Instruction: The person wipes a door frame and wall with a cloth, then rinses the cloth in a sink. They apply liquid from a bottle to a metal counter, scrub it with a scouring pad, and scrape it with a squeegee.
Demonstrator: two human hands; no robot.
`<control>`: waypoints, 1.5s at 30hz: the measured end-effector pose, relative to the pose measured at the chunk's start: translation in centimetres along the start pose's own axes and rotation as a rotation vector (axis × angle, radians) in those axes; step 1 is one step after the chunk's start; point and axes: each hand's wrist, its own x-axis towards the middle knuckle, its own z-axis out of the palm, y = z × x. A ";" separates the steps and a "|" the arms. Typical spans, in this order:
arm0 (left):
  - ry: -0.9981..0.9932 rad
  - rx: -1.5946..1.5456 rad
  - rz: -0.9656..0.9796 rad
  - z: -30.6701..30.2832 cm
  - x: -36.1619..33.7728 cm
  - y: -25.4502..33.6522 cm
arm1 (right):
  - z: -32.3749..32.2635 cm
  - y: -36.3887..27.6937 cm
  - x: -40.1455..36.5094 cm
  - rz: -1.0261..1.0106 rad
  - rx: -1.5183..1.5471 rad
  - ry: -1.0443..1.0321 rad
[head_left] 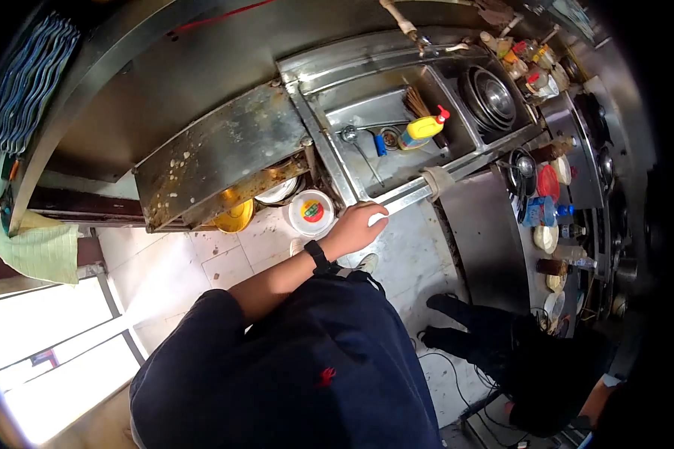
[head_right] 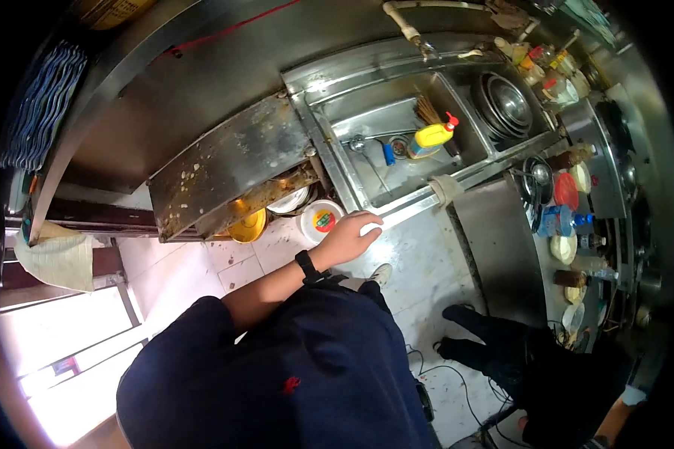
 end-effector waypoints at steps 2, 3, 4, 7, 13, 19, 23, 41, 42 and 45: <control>-0.001 0.023 -0.020 -1.4 -0.4 -0.7 | -0.3 -2.3 -2.1 -0.038 -0.004 0.034; -0.010 0.008 -0.061 -2.5 -0.7 -0.6 | -0.2 -3.9 -3.3 -0.058 -0.006 0.049; -0.001 0.012 -0.061 -3.8 -0.9 -0.6 | 0.7 -6.3 -5.0 -0.071 -0.008 0.068; -0.048 -0.033 -0.145 -6.1 -1.9 -1.4 | 3.7 -13.9 -11.3 -0.127 -0.034 0.136; -0.037 0.033 -0.109 -11.4 -4.3 -3.2 | 7.7 -49.1 -31.6 -0.077 0.801 -0.590; 0.075 0.164 -0.268 -16.1 -5.3 -6.5 | 0.4 -74.7 -47.1 -0.455 1.623 -1.219; 0.217 0.422 -0.221 -19.7 -3.6 -11.8 | -3.7 -84.5 -52.2 -0.665 1.664 -1.275; -0.103 0.790 -0.014 -24.6 10.7 -22.5 | 1.8 -96.9 -61.4 -0.455 1.397 -1.184; -0.079 0.724 -0.024 -25.1 11.2 -24.0 | 2.0 -97.5 -61.6 -0.440 1.379 -1.195; -0.084 0.670 -0.062 -27.1 10.5 -25.0 | 0.5 -99.1 -61.8 -0.445 1.336 -1.133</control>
